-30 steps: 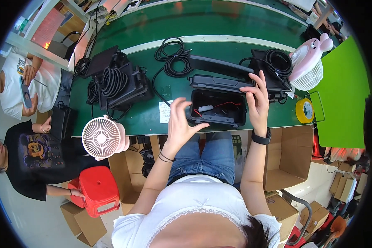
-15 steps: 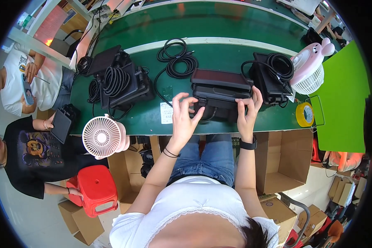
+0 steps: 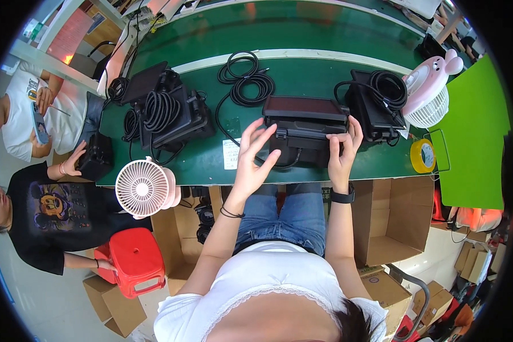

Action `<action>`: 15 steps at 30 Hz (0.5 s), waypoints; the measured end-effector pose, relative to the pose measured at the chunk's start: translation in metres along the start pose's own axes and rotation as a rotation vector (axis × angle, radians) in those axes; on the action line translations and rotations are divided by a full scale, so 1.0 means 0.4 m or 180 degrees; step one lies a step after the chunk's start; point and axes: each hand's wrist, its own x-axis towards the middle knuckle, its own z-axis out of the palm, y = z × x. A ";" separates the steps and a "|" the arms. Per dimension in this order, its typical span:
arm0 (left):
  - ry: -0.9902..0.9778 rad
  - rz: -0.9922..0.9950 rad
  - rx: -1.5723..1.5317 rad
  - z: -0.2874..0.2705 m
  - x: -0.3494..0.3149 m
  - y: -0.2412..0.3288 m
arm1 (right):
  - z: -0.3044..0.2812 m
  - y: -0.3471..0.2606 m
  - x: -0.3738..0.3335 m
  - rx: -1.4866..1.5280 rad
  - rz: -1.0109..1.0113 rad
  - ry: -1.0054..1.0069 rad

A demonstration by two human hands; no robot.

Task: Assembling and inspecting portable solar-powered battery units on a production line.

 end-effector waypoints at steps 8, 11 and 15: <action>0.0169 0.0210 0.0377 0.021 0.008 -0.036 | -0.002 -0.008 0.001 0.0011 0.0027 0.0019; 0.0244 0.0062 -0.0196 0.041 0.015 -0.056 | -0.008 -0.015 -0.002 0.0362 0.0114 0.0225; 0.0335 -0.0392 -0.0890 0.056 0.006 -0.051 | -0.035 0.007 -0.061 0.0213 0.0210 0.0585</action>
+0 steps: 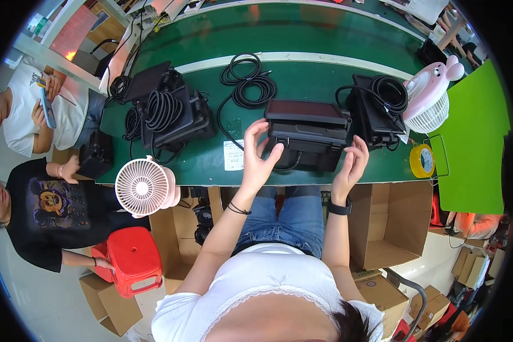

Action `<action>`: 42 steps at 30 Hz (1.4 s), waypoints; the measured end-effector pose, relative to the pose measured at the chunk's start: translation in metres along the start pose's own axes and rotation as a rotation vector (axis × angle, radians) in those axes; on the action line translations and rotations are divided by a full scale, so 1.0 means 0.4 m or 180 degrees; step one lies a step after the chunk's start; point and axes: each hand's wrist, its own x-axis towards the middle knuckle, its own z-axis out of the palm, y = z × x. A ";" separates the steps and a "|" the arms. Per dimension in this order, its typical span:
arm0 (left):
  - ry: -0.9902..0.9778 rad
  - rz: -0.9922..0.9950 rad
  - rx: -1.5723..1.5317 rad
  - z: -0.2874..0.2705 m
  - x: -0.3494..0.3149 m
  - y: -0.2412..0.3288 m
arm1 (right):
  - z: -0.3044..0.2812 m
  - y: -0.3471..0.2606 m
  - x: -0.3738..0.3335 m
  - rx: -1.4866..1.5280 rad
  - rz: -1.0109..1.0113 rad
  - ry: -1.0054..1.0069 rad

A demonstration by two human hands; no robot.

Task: Assembling and inspecting portable solar-powered battery units on a production line.

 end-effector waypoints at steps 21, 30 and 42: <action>-0.0034 -0.0247 -0.0182 -0.014 -0.011 0.020 | 0.025 -0.063 0.008 -0.0257 0.0364 -0.0510; -0.0085 -0.0187 0.0063 -0.013 -0.009 0.025 | 0.037 -0.003 0.025 -0.0044 0.0812 -0.0035; -0.0283 0.0100 -0.0204 -0.003 0.017 -0.075 | 0.033 -0.008 -0.006 0.0803 0.0987 -0.0252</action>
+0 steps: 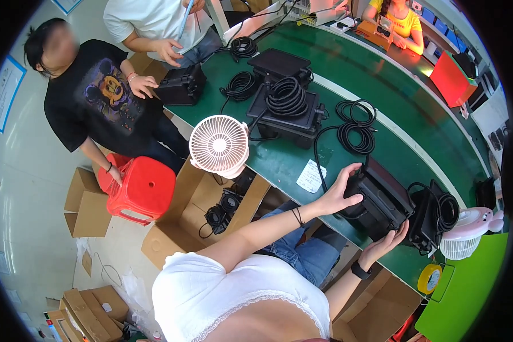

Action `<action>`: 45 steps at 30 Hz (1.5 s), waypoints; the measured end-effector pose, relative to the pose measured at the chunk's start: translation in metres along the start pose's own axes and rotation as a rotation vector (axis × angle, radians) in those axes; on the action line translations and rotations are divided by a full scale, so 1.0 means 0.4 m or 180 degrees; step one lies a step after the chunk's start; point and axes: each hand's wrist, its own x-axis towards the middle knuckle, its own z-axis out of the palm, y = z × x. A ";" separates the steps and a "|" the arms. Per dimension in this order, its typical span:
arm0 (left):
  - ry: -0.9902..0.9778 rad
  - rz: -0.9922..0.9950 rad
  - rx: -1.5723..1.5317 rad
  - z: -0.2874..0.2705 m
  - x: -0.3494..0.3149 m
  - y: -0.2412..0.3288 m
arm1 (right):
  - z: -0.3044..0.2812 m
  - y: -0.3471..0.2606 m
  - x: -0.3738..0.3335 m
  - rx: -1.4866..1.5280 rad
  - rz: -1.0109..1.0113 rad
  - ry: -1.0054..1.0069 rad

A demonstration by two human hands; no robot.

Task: Assembling and inspecting portable solar-powered battery units on a production line.

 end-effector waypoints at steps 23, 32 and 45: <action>-0.0043 -0.0057 -0.0674 0.000 -0.008 0.001 | 0.003 0.009 0.027 0.0036 0.0246 -0.0194; 0.0104 0.0040 -0.0263 0.008 -0.015 -0.053 | -0.026 0.059 0.016 -0.0653 -0.0334 -0.0363; 0.0016 0.0114 -0.0238 -0.002 -0.009 -0.061 | -0.020 0.062 0.011 -0.0193 -0.0099 -0.0582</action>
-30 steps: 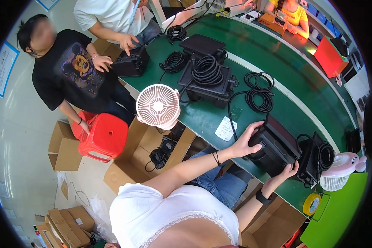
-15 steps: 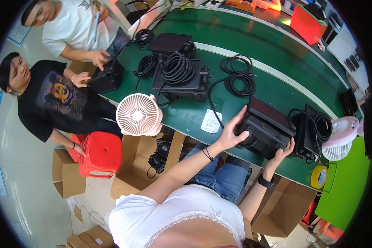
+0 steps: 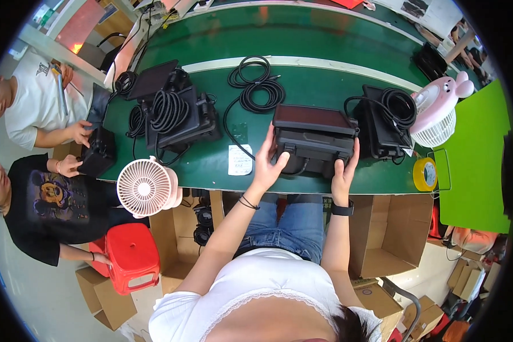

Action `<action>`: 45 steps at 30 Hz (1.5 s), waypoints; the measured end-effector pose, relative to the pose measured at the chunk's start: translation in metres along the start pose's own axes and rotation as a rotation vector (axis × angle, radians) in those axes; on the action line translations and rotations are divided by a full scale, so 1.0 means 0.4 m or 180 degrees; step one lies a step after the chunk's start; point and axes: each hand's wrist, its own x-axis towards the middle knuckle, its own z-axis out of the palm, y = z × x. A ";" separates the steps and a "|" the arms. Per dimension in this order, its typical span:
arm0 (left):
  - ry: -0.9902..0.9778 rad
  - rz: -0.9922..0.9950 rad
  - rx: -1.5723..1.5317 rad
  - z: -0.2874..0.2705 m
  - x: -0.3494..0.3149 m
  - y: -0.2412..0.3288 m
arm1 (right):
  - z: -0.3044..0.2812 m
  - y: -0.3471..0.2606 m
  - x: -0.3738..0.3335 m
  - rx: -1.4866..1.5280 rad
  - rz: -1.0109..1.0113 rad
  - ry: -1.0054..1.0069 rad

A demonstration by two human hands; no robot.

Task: Assembling and inspecting portable solar-powered battery units on a production line.

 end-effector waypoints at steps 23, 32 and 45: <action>0.0429 0.1302 0.2307 0.042 -0.025 0.144 | -0.040 0.031 -0.016 0.0530 0.0369 0.0141; -0.0966 0.2100 0.3774 0.082 0.064 0.200 | -0.023 0.033 -0.007 0.0637 0.0411 0.0060; 0.0050 0.0134 0.1601 0.008 0.049 0.103 | -0.039 -0.018 0.026 0.0475 0.1338 0.0419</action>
